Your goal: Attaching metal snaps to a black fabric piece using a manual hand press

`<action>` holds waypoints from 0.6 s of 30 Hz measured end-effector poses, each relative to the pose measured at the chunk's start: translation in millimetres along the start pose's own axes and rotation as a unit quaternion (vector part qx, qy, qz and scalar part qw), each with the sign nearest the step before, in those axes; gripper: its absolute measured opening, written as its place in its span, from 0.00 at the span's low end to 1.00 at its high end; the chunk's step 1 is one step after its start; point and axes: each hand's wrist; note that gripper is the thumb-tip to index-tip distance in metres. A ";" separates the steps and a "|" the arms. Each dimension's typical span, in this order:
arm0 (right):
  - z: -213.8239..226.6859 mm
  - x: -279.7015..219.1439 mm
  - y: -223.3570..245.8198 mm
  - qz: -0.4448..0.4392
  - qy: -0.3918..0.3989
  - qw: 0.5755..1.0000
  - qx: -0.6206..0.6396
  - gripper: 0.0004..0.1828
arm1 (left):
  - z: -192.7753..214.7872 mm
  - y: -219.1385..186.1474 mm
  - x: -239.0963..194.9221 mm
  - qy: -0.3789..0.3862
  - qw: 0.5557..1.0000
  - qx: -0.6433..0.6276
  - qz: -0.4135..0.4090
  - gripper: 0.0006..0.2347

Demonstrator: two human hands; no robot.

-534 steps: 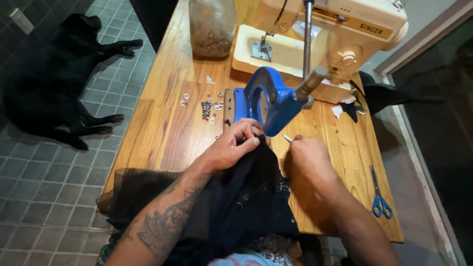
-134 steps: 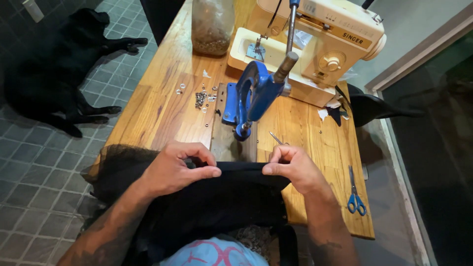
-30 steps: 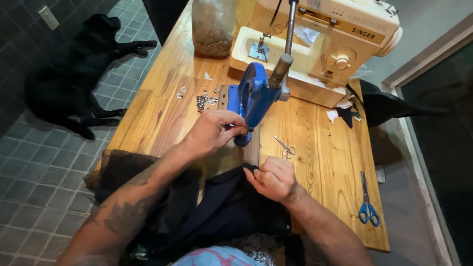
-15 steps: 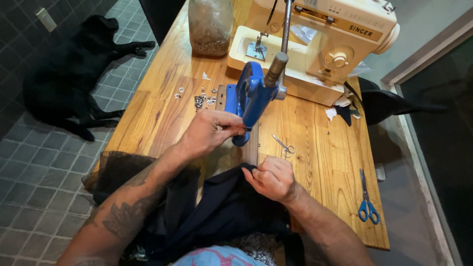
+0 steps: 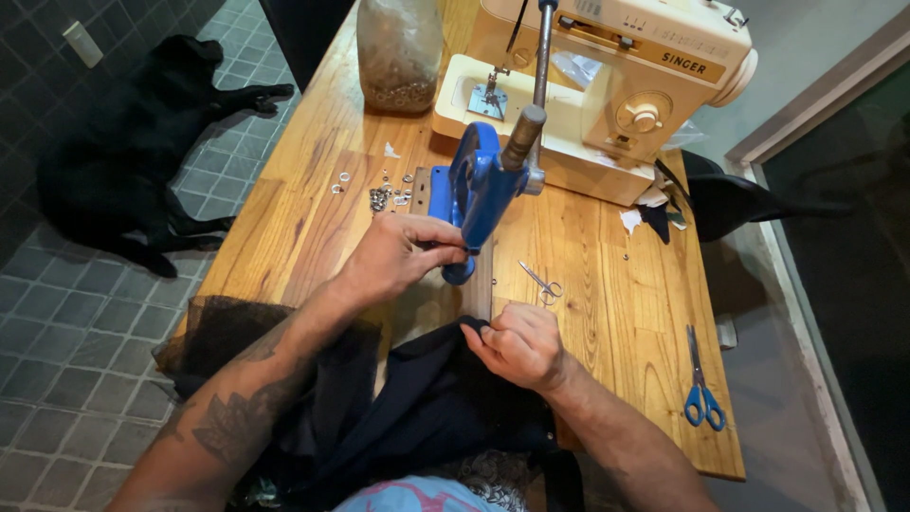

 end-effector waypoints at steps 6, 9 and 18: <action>0.0 -2.2 -1.3 -0.015 0.000 1.000 -0.001 0.14 | 11.6 -21.0 -6.6 -0.026 0.999 0.016 0.016 0.09; 2.8 -8.5 -6.2 -0.054 -0.007 0.998 0.009 0.15 | 13.2 -20.6 -16.3 -0.063 0.996 0.051 0.047 0.07; 7.4 -11.1 -9.8 -0.233 -0.017 0.963 0.136 0.16 | 11.6 -43.1 -53.6 0.150 0.975 0.030 0.160 0.17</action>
Point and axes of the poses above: each hand's wrist, its own x-axis towards the middle knuckle, its own z-axis out of the back of the hand, y = z × x, and after that the axes turned 13 degrees about x, right-handed
